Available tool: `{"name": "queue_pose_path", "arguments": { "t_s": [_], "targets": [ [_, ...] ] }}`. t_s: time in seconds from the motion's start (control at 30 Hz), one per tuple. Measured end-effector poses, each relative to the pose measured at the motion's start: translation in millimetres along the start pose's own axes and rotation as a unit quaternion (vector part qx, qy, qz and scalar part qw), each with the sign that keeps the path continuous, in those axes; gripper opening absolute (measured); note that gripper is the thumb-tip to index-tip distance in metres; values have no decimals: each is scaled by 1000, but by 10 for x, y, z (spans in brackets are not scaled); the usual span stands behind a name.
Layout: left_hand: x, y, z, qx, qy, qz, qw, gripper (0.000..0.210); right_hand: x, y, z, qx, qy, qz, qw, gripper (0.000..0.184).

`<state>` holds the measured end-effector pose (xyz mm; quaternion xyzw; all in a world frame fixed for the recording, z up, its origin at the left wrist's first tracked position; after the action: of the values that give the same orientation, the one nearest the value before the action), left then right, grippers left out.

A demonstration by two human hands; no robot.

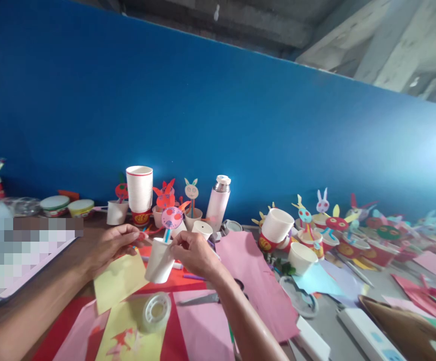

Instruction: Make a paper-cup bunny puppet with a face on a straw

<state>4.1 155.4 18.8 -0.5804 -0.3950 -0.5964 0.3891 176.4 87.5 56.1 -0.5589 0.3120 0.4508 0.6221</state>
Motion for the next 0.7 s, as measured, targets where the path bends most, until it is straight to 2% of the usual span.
{"name": "queue_pose_path", "arguments": {
  "t_s": [0.23,0.7],
  "targets": [
    [-41,-16,23,11,0,32,999,23,34,2,6,-6,4,-13,1000,8],
    [45,-25,-23,55,-2,36,998,23,56,37,-7,-24,8,-24,999,9]
  ]
}}
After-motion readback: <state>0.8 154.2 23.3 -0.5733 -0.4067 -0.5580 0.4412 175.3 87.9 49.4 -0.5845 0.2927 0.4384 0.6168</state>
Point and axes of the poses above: each hand's wrist, its own z-axis towards the middle knuckle, its own y-axis out of the palm, x = y × z, the point moved 10 cm from there along z, towards the middle knuckle, and after that the axes turned 4 degrees about z, right-handed, at the moved point
